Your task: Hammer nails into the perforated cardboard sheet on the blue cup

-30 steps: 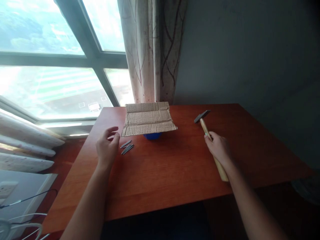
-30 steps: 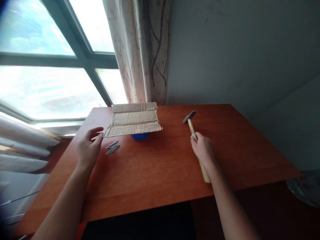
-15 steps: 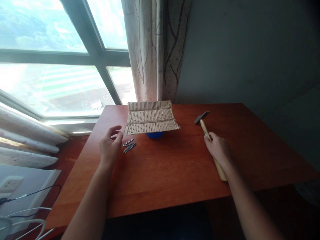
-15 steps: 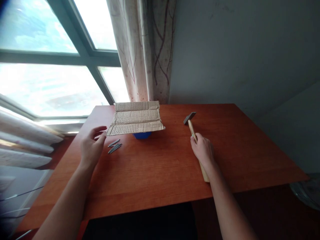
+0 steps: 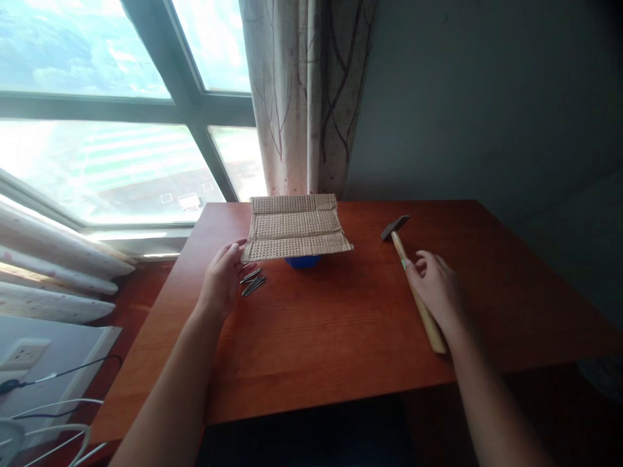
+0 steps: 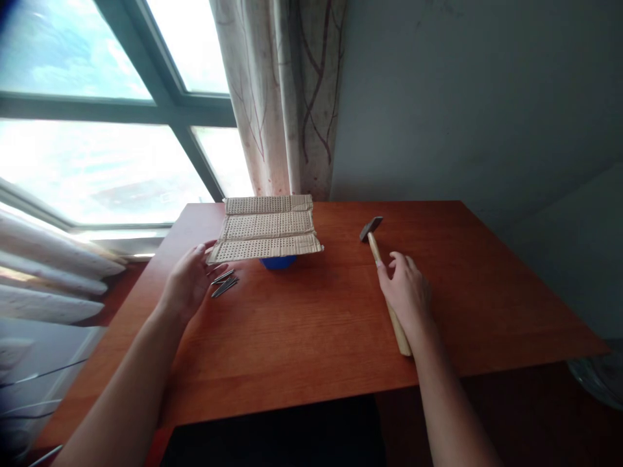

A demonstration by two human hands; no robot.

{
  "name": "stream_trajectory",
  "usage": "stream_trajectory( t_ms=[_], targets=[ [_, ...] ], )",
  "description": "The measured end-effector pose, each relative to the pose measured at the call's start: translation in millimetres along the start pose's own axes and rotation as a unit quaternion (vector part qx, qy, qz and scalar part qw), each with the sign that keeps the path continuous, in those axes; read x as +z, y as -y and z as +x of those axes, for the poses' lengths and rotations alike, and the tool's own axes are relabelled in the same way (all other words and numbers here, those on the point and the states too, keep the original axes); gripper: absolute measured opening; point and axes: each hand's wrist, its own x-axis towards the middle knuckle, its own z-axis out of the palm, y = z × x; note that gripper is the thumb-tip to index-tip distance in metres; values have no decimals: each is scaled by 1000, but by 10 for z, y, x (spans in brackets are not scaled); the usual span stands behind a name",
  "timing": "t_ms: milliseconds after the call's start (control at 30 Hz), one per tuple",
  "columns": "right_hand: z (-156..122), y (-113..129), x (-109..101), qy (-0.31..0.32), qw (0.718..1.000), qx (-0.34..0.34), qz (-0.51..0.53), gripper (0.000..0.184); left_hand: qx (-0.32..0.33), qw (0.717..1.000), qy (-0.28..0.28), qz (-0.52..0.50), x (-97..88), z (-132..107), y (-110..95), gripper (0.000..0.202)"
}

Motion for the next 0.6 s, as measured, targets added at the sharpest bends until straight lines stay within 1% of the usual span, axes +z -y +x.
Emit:
stream_trajectory(
  t_ms=[33,67,100,133,167,200,233,267,333,367,400,433,500,567,600],
  targets=[
    [-4,63,-32,-39,999,7,24,37,-8,1000,11,-8,19,-4,-11,33],
    [-4,146,-56,-66,996,10,62,37,-13,1000,21,-15,39,-6,-22,31],
    [4,250,-68,-71,990,8,118,37,-15,999,31,-21,61,-6,-34,29],
    [20,370,-64,-54,980,7,190,38,-16,999,41,-27,85,-4,-46,28],
    [45,499,-43,-28,958,17,285,40,-16,998,52,-35,110,1,-58,28],
    [79,633,-5,18,919,33,391,43,-16,997,64,-43,137,9,-68,28],
    [121,765,49,63,872,51,482,44,-17,996,78,-49,164,18,-76,30],
    [169,888,115,108,825,70,550,44,-19,994,93,-51,191,29,-81,32],
    [265,1098,262,184,741,114,636,41,-23,992,117,-50,239,50,-80,37],
    [307,1179,333,226,705,128,661,41,-26,991,124,-48,259,58,-74,39],
    [340,1244,396,254,676,133,679,41,-32,990,129,-48,276,64,-66,40],
    [361,1293,447,271,656,131,692,41,-39,989,133,-52,289,67,-57,40],
    [366,1347,507,292,628,126,711,42,-53,987,138,-64,305,60,-39,40],
    [324,1346,509,296,615,123,720,42,-68,984,145,-76,320,33,-25,39],
    [290,1325,490,295,616,122,720,42,-77,982,149,-83,330,10,-19,38]
  ],
)
